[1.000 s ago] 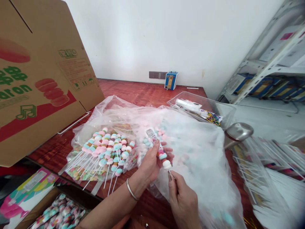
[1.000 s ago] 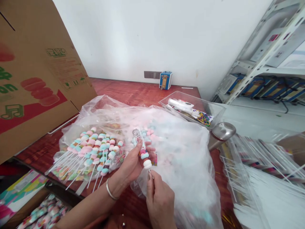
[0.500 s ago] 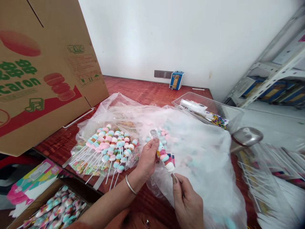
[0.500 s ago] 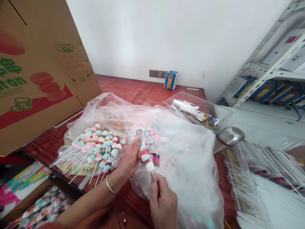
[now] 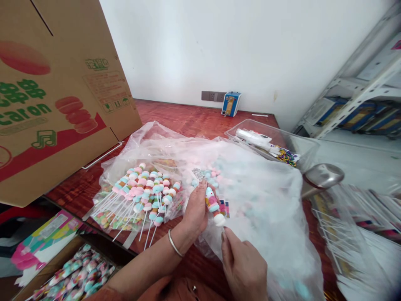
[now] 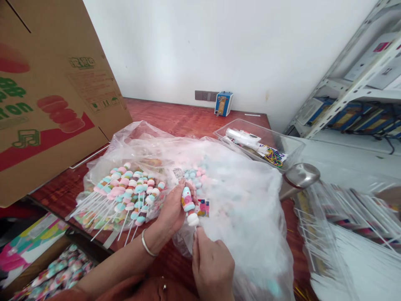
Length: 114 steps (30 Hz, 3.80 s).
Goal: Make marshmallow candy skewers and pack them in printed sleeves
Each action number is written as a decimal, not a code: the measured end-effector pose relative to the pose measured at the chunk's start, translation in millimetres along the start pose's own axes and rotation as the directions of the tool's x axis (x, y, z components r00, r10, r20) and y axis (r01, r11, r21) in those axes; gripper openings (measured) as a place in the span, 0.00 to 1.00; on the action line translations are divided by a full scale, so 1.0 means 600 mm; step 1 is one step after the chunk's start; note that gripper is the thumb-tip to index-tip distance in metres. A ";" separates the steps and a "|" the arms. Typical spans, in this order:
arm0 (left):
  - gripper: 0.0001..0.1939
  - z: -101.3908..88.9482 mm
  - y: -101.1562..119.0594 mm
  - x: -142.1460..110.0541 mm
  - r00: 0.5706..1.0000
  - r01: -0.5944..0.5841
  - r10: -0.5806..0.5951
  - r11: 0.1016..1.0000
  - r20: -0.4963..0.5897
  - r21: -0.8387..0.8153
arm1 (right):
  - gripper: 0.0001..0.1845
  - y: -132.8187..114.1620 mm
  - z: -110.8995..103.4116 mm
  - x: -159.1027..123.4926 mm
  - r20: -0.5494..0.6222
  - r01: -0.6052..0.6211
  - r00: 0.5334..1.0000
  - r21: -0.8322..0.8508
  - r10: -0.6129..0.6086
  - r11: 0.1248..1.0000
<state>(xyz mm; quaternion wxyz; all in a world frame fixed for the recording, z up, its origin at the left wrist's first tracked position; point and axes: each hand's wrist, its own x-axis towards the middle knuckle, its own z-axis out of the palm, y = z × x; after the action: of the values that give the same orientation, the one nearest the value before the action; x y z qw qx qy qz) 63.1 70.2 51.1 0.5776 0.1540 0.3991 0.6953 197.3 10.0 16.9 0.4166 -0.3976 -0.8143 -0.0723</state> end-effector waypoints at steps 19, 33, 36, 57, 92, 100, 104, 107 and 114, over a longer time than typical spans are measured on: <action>0.13 -0.009 0.013 0.000 0.958 0.191 -0.124 0.949 0.259 -0.252 | 0.15 -0.020 -0.004 0.020 0.895 -0.679 0.361 0.445 0.262 -0.584; 0.13 0.027 0.019 -0.006 0.992 0.126 -0.118 0.961 0.051 -0.245 | 0.09 0.002 0.007 0.003 0.090 -0.070 0.993 -0.125 0.082 0.990; 0.14 0.030 0.017 -0.011 0.989 0.145 -0.140 0.961 0.039 -0.233 | 0.09 0.001 0.006 0.004 0.081 -0.177 0.980 -0.039 0.179 0.984; 0.17 0.019 0.029 0.006 0.969 0.160 -0.113 0.964 0.218 -0.212 | 0.16 -0.011 -0.004 0.035 0.844 -0.779 0.401 0.519 0.356 -0.353; 0.17 0.032 0.008 0.001 0.972 0.204 -0.174 0.959 0.157 -0.198 | 0.17 -0.007 0.005 0.014 0.361 -0.493 0.840 0.198 0.405 0.847; 0.15 0.030 -0.031 -0.020 0.976 0.152 -0.137 0.985 0.171 -0.080 | 0.17 0.005 0.015 0.030 0.417 -0.604 0.772 0.248 0.479 0.758; 0.16 0.028 -0.029 -0.023 0.970 0.146 -0.137 0.989 0.200 -0.030 | 0.18 0.006 0.017 0.021 0.403 -0.616 0.764 0.226 0.504 0.754; 0.15 0.027 -0.041 -0.040 0.959 0.193 -0.200 0.980 0.202 0.055 | 0.20 0.001 0.021 0.024 0.349 -0.643 0.761 0.288 0.547 0.710; 0.20 0.007 -0.072 -0.074 0.969 0.035 -0.130 0.912 0.208 0.408 | 0.19 0.003 0.028 0.025 0.369 -0.708 0.701 0.464 0.611 0.532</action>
<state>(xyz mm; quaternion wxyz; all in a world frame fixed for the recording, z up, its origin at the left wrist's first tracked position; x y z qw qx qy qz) 107.9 31.1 33.3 0.6051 0.3318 0.4695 0.5507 183.0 27.2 16.7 0.4443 -0.5349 -0.6149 0.3721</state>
